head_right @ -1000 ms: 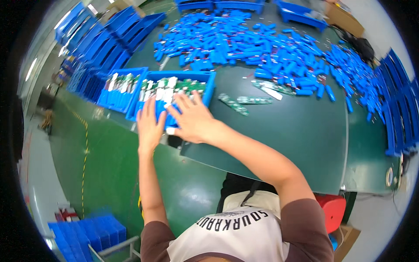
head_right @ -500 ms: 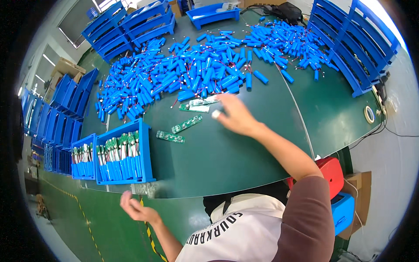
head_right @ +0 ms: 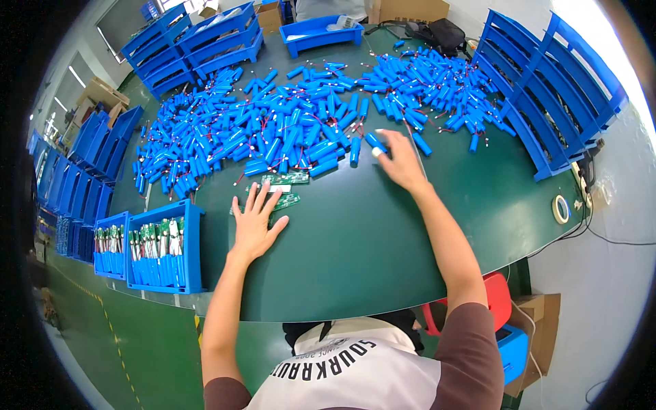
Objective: Assembling battery packs by placing battery cells into holders and attaching circuit boards.
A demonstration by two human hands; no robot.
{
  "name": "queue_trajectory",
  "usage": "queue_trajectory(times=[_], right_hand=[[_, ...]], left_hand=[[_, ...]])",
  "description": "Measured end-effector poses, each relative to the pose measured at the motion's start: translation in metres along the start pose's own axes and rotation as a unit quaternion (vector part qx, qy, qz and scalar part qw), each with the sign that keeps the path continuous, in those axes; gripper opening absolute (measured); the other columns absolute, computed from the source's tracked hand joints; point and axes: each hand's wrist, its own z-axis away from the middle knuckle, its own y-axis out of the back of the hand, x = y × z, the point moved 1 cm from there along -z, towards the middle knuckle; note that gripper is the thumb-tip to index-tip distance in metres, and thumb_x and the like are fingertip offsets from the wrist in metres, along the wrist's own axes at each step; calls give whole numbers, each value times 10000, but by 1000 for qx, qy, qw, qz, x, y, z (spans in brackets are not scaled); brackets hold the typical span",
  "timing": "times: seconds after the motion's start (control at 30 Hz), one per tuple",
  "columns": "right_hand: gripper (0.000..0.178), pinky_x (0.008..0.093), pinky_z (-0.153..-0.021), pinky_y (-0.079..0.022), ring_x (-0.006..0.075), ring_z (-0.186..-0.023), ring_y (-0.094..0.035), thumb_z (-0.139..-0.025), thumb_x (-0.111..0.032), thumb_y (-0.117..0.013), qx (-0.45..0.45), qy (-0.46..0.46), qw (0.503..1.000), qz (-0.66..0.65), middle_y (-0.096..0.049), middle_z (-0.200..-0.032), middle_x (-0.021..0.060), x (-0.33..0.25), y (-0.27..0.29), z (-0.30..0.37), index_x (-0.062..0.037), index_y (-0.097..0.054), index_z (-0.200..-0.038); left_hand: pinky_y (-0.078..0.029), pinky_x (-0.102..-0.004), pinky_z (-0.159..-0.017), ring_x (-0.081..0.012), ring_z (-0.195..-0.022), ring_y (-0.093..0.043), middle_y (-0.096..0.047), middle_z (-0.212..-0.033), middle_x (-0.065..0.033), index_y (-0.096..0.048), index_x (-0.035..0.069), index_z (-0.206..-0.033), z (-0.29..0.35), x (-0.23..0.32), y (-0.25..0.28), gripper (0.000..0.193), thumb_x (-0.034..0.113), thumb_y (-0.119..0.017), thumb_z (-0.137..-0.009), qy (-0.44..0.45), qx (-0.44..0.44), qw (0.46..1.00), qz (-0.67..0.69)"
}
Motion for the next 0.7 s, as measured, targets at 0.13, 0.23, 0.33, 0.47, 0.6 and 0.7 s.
queue_trajectory(times=[0.13,0.23,0.33,0.47,0.6,0.7], right_hand=[[380,416,-864,-505,349,-979,-615,-848,-34,-643,17,44,990,131,-626,-1081,180,-10,-13,4,-40,-584,-1223],[386,417,-753,-515,309,-828,-638,-837,-10,-628,-5,-70,996,51,-651,-964,170,-36,2,29,-35,-570,-1218],[339,354,-638,-505,198,-732,-632,-898,-22,-586,-57,-207,964,-158,-668,-905,147,-39,27,71,-33,-550,-1235],[270,285,-567,-501,146,-708,-643,-973,-33,-488,-179,-366,763,-502,-669,-940,143,-53,45,101,-32,-537,-1239],[212,311,-477,-500,156,-586,-662,-981,-50,-471,-294,-234,907,-189,-666,-762,108,-92,44,87,-25,-545,-1178],[176,453,-637,-511,334,-674,-670,-944,-115,-552,-114,-54,992,22,-657,-737,174,-51,25,42,-9,-582,-1081]], left_hand=[[-144,-678,-1160,-400,-1484,-249,-375,-1548,-151,-517,124,-1420,1,62,-15,518,344,-619,-961,77,91,992,34],[-139,-696,-1152,-427,-1480,-247,-407,-1509,-180,-539,78,-1384,18,71,-16,502,332,-623,-958,113,103,988,33],[-196,-665,-1155,-431,-1454,-305,-438,-1463,-203,-565,43,-1309,17,80,-4,473,210,-703,-889,47,172,982,62],[-421,-481,-1082,-387,-1338,-476,-498,-1395,-189,-573,24,-1273,-3,139,6,566,88,-804,-760,-205,156,939,227],[-473,-469,-975,-357,-1180,-553,-545,-1244,-169,-613,4,-1175,-14,149,-35,439,48,-776,-770,-254,70,926,269],[-492,-447,-890,-364,-1080,-574,-577,-1116,-162,-636,28,-1143,-21,156,-25,413,1,-775,-756,-209,94,910,344]])
